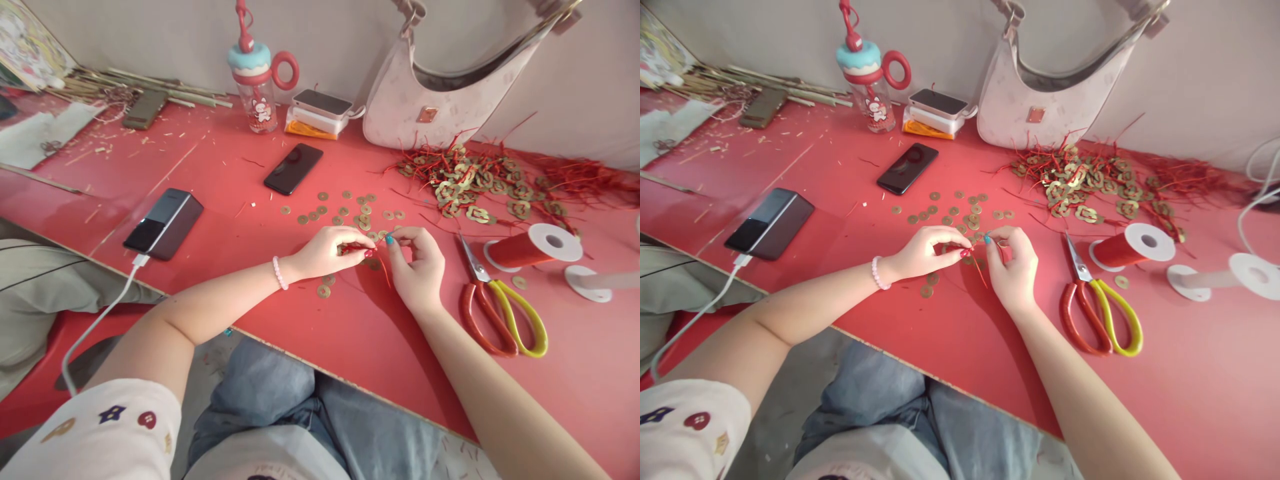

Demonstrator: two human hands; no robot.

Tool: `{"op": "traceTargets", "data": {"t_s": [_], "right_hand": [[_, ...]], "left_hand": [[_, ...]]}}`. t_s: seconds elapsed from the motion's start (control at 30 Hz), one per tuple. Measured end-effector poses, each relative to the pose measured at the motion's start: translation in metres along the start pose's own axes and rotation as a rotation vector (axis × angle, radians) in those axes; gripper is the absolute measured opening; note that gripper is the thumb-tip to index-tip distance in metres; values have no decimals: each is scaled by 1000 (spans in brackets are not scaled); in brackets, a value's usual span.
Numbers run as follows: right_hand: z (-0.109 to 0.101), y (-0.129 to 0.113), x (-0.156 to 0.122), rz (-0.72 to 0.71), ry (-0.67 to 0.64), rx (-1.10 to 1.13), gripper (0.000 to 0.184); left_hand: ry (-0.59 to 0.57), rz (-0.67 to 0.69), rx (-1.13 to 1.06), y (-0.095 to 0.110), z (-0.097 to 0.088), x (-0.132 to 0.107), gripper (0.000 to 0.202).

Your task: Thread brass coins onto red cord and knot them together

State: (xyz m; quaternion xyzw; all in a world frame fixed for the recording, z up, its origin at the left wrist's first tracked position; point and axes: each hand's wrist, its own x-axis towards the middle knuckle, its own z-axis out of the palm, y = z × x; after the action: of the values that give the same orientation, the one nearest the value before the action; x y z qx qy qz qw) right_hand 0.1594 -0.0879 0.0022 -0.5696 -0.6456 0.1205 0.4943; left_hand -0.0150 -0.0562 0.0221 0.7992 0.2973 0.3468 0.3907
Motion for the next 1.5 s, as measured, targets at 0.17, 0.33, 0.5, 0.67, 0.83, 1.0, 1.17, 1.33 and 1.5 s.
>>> {"op": "traceTargets", "data": {"t_s": [0.17,0.33,0.5,0.67,0.83,1.0,1.17,1.33,1.5], "right_hand": [[0,-1,-1,-54,-36,4,9],[-4,-9,-2,-215,-51,14,11],[-4,-13,-3,-335,-133,-35,10],[-1,-12,-3,-338,-107,-55,12],[-1,-12,-4,-340,-113,-57,13],[-1,-11,-4,-331,-111,-58,12],[-1,-12,-3,-303,-113,-78,11],[-1,-12,-2,-285,-131,-78,13],[0,-10,-1,-294,-120,-107,15]], "left_hand": [[47,-38,-35,0,1,1,11],[80,-18,-33,-3,2,2,10],[88,11,-25,-4,2,1,11],[89,-11,-23,-3,2,1,11],[118,-31,-38,-1,2,1,12],[106,-74,-73,0,2,2,12],[65,-102,-96,-2,3,2,12],[100,-95,-123,-3,2,3,10],[238,-152,-203,-11,1,6,15]]}}
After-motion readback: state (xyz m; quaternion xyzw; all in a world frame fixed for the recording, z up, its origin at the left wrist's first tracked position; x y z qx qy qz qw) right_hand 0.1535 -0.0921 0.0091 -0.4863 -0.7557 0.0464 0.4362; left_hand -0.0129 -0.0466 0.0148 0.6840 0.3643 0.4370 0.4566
